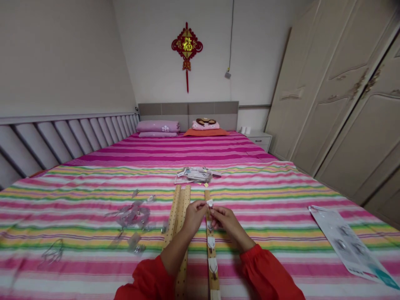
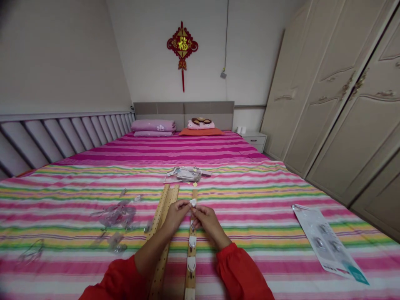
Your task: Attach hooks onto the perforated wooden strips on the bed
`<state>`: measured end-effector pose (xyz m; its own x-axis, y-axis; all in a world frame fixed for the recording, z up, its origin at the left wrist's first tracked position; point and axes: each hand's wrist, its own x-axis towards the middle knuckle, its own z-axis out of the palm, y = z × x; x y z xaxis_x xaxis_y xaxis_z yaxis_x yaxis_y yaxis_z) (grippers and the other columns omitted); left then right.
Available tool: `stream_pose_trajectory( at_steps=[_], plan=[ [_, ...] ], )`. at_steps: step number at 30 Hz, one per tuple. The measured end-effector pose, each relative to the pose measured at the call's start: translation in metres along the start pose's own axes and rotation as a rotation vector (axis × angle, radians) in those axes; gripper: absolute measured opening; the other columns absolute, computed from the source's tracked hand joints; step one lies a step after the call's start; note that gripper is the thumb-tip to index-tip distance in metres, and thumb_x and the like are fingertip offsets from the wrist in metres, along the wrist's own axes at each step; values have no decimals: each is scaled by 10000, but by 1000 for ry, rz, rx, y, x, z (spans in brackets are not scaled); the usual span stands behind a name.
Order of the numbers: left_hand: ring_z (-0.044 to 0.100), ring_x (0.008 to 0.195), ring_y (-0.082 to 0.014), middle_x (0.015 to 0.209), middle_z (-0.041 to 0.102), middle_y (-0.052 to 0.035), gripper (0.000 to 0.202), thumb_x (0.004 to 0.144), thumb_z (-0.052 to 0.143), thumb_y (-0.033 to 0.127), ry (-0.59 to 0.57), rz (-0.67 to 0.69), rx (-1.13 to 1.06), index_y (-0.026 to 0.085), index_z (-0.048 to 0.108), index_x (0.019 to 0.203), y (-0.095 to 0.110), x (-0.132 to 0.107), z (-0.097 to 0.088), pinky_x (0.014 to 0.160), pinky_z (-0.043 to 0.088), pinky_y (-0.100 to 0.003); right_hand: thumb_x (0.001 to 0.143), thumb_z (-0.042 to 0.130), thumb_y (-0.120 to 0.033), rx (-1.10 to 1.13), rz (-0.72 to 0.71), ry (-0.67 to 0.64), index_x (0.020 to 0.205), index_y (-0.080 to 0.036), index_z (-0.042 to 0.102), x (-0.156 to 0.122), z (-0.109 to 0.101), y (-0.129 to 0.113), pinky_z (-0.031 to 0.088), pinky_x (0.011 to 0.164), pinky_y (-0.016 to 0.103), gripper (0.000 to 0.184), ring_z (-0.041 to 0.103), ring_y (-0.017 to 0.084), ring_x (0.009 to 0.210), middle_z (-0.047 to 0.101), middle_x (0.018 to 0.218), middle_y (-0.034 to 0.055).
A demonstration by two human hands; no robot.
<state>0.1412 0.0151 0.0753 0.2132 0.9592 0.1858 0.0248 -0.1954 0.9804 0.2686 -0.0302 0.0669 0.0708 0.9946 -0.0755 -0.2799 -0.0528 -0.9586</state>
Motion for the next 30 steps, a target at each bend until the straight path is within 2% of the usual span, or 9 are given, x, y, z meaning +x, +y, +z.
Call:
stream_pose_trajectory(
  at_steps=[5,11,18,24,30],
  plan=[
    [574,607,-140,596,646,-6,196,597,695,329,-43,-158,-85,140,687,652,-2,6,-2,635,443,-259,568,794,-493,58,-62,156,748,-169,693,5,-5,3,465,447,200,384,595,101,491,669,613,-3],
    [566,554,-105,547,634,4,213,529,771,301,-68,-332,-208,129,690,627,-5,8,1,602,444,-230,510,834,-436,72,-108,203,643,-151,676,12,-9,4,483,465,236,352,576,116,458,640,520,-5],
    [572,528,-96,558,635,2,214,516,769,236,-1,-367,-191,132,679,680,-15,13,5,568,449,-223,531,812,-388,76,-59,229,591,-157,629,20,-7,12,474,424,227,300,560,105,404,636,492,1],
    [534,465,-91,459,576,41,74,545,672,150,39,-358,-121,161,604,572,-27,14,6,498,403,-201,556,772,-360,44,-31,216,588,-162,596,25,-9,26,447,398,209,267,557,104,401,640,495,5],
    [498,437,-93,426,546,48,79,560,620,137,63,-367,-26,176,561,526,-37,16,10,481,368,-207,564,738,-356,-16,-43,217,550,-184,545,32,-14,38,368,352,189,259,480,86,339,556,385,-45]
  ],
)
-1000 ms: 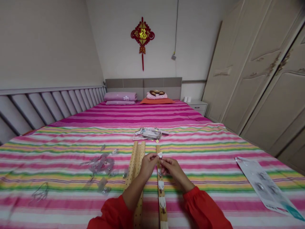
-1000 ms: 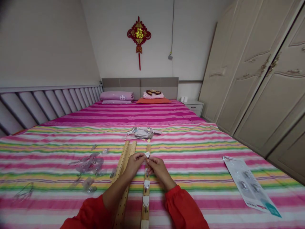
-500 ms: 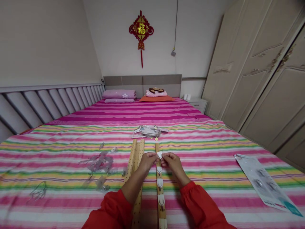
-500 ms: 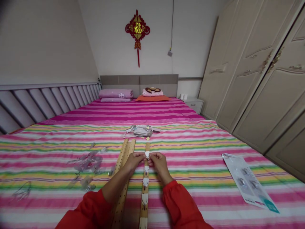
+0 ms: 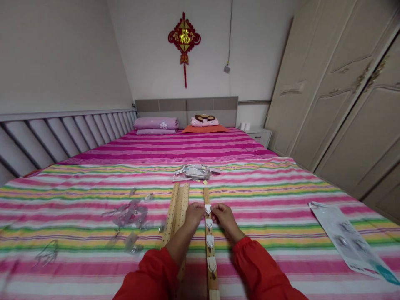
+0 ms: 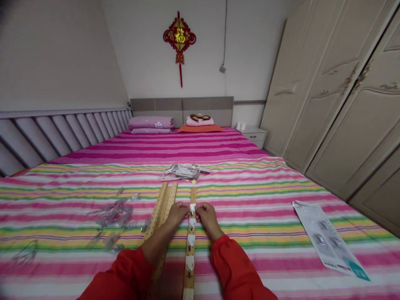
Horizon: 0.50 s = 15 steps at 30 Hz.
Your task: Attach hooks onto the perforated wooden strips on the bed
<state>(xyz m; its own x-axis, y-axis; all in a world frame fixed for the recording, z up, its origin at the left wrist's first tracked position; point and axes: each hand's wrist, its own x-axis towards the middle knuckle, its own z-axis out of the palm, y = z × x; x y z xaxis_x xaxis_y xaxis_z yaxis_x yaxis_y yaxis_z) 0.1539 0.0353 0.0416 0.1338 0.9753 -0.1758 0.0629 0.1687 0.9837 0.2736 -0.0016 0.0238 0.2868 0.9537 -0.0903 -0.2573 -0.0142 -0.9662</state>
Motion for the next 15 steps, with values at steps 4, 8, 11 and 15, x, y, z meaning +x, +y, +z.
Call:
stream_pose_trajectory(
  at_steps=[4,8,11,15],
  plan=[
    [541,497,-111,458,564,40,79,556,621,143,36,20,61,178,561,518,-2,3,1,520,388,-212,567,725,-365,-30,-14,4,540,-190,531,3,-1,5,375,358,201,263,475,91,335,560,382,-42],
    [541,508,-121,456,558,38,86,555,614,144,64,22,118,181,555,503,-4,6,1,526,389,-219,576,706,-371,-55,-25,14,524,-201,509,5,-1,7,373,356,208,266,471,97,327,545,364,-46],
    [547,523,-126,465,559,35,95,562,603,144,75,30,145,186,545,499,-4,6,2,535,388,-220,579,697,-368,-71,-27,23,526,-204,508,7,-1,9,347,337,202,256,455,94,310,530,350,-52],
    [541,523,-127,471,550,34,102,564,587,144,89,33,181,190,529,494,-5,6,2,533,378,-222,580,689,-366,-79,-31,31,527,-209,503,8,0,10,323,321,198,249,433,89,292,514,335,-61]
  ],
)
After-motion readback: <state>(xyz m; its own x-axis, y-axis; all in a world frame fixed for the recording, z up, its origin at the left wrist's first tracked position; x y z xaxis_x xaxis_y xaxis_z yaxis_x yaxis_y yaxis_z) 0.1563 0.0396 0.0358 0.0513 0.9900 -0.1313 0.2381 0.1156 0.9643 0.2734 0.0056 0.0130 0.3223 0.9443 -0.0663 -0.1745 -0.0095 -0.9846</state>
